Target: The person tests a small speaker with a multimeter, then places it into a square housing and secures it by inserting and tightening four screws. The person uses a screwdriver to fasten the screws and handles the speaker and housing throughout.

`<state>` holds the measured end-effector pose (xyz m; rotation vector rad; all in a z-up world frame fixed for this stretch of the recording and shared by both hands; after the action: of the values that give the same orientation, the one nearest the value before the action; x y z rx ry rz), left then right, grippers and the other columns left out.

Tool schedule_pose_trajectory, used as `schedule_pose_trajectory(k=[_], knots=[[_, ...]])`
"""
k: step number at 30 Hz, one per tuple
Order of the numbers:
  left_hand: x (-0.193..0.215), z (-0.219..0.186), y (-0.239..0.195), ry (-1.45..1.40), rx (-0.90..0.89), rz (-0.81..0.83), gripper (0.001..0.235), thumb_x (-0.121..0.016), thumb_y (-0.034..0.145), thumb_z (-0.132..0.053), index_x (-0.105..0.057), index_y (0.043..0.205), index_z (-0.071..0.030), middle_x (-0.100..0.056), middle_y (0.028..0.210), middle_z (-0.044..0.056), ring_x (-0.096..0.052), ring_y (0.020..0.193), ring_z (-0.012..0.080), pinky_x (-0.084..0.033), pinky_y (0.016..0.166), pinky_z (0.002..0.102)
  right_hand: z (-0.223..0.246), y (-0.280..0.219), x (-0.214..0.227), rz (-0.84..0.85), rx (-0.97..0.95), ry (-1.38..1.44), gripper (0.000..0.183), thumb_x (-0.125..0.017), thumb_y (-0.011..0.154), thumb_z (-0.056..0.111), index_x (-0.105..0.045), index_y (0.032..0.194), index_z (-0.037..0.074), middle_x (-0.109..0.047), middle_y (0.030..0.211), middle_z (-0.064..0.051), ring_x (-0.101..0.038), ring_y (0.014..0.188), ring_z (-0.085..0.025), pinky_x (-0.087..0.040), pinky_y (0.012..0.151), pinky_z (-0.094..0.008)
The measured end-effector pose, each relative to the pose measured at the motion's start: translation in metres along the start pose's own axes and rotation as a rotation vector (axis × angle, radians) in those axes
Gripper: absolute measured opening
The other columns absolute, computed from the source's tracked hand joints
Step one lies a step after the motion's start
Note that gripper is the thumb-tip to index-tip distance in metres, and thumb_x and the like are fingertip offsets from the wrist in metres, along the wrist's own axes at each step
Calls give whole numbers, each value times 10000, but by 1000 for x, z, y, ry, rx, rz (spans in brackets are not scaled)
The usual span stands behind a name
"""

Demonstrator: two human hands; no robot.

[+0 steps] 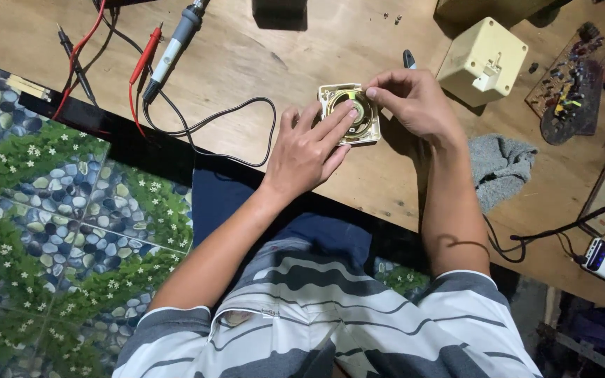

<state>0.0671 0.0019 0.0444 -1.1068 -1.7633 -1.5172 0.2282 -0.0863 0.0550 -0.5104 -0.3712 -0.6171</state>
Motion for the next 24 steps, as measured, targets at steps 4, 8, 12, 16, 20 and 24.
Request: schedule_pose_trajectory(k=[4, 8, 12, 16, 20, 24], knots=[[0, 0, 0, -19, -7, -7, 523, -741, 1025, -388, -596, 1480, -175, -549, 1542, -34, -592, 1223, 276, -431, 977, 447, -6, 2, 5, -26, 57, 54, 102, -720, 1023, 146, -741, 1081, 66, -742, 1003, -23, -674, 909, -81, -557, 830, -201], [0, 0, 1, -16, -4, -15, 503, -740, 1025, -385, -610, 1466, -180, -559, 1531, -39, -596, 1216, 274, -434, 965, 443, -3, -1, 5, -31, -4, 5, 103, -712, 1024, 158, -747, 1089, 86, -745, 995, -10, -664, 883, -73, -538, 801, -198], [-2, 0, -1, -4, 2, -4, 513, -738, 1025, -399, -600, 1475, -196, -544, 1544, -52, -601, 1217, 272, -438, 932, 448, 0, -3, 6, -27, -23, -76, 106, -694, 1038, 164, -744, 1090, 87, -739, 987, -16, -650, 852, -91, -533, 771, -220], [1, 0, 1, -16, 2, -8, 509, -753, 1012, -387, -614, 1459, -188, -554, 1533, -52, -591, 1209, 266, -434, 927, 444, -1, -4, 6, -25, -31, -79, 101, -695, 1042, 162, -753, 1088, 93, -737, 961, -8, -627, 814, -82, -507, 730, -212], [2, 0, 1, -11, -6, -5, 505, -746, 1025, -386, -609, 1466, -182, -546, 1540, -42, -593, 1208, 265, -436, 944, 443, -2, -3, 6, -16, -3, -91, 102, -702, 1042, 155, -746, 1094, 79, -737, 968, -17, -621, 804, -87, -507, 707, -217], [2, -1, 1, -5, -5, -7, 494, -738, 1032, -387, -611, 1465, -183, -551, 1535, -41, -601, 1200, 269, -440, 940, 446, 7, -5, 6, -59, 68, -227, 89, -717, 1024, 154, -761, 1073, 94, -762, 1021, -39, -678, 893, -125, -549, 791, -275]])
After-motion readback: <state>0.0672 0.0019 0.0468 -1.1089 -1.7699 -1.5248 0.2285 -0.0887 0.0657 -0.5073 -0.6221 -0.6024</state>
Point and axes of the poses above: each hand's wrist, its own y-axis towards the middle knuckle, its own x-axis out of the back of the hand, z = x × y, the point moved 8 cm from there along y, towards the middle knuckle
